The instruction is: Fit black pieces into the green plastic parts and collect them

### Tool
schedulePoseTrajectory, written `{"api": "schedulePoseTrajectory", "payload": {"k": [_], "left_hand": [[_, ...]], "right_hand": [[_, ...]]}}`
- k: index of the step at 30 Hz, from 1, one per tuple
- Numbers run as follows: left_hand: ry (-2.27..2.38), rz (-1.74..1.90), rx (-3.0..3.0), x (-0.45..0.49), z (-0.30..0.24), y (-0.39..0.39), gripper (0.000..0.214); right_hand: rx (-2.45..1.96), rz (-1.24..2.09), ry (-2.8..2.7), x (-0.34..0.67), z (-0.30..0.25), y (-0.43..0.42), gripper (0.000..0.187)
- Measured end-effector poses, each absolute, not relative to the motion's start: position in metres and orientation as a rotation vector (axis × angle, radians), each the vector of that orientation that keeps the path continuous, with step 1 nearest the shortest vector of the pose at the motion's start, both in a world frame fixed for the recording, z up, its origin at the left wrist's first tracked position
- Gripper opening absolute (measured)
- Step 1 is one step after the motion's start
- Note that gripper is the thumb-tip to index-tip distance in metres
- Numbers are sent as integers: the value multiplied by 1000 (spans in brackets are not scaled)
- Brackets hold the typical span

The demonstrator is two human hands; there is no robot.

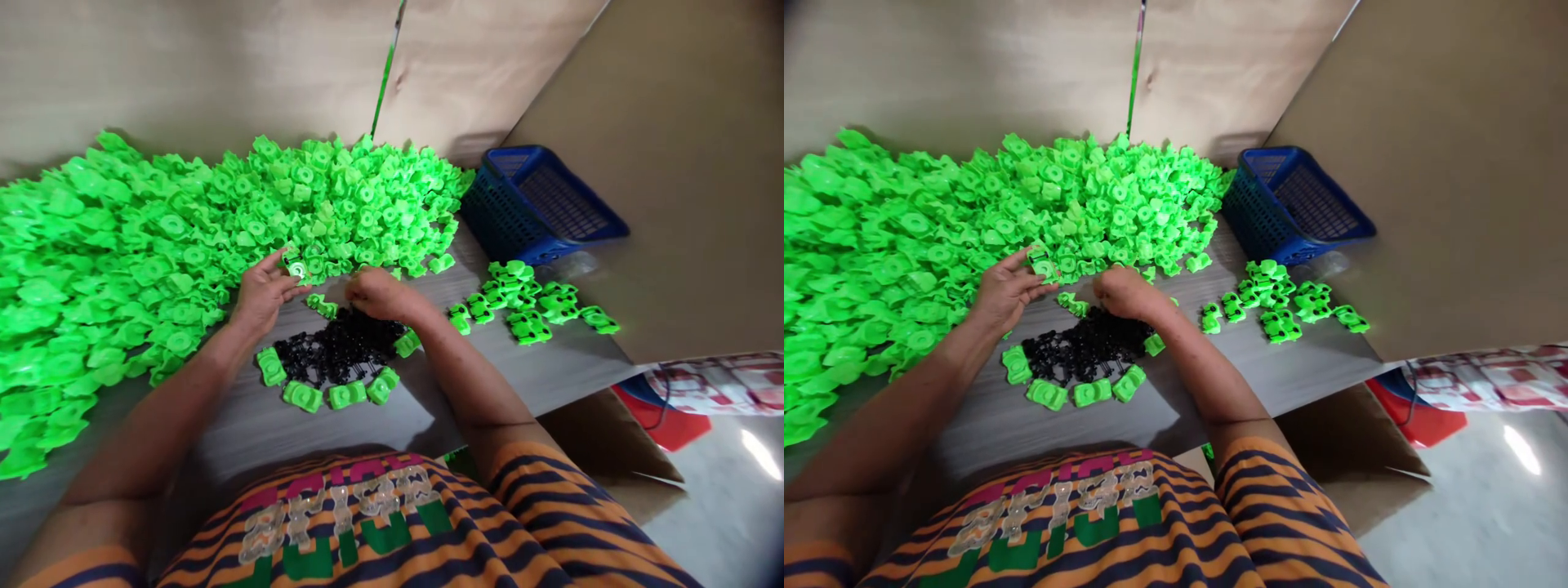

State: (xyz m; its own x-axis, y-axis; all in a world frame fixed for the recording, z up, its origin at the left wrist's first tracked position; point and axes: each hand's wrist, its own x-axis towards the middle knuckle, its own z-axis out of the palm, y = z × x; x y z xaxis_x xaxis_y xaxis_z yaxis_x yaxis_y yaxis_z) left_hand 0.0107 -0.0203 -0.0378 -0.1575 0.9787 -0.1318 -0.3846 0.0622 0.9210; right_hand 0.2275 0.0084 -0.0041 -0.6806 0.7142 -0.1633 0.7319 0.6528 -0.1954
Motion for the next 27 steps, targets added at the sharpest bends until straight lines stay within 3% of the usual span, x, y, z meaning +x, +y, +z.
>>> {"api": "schedulePoseTrajectory", "payload": {"k": [17, 20, 27], "left_hand": [[1049, 1261, 758, 15, -29, -28, 69], [1041, 1273, 758, 16, -29, -28, 67], [1008, 1239, 758, 17, -28, -29, 67]], "right_hand": [[1161, -359, 2817, 210, -14, 0, 21], [1166, -595, 2922, 223, -10, 6, 20], [1371, -1609, 2982, 241, 0, 14, 11]]}}
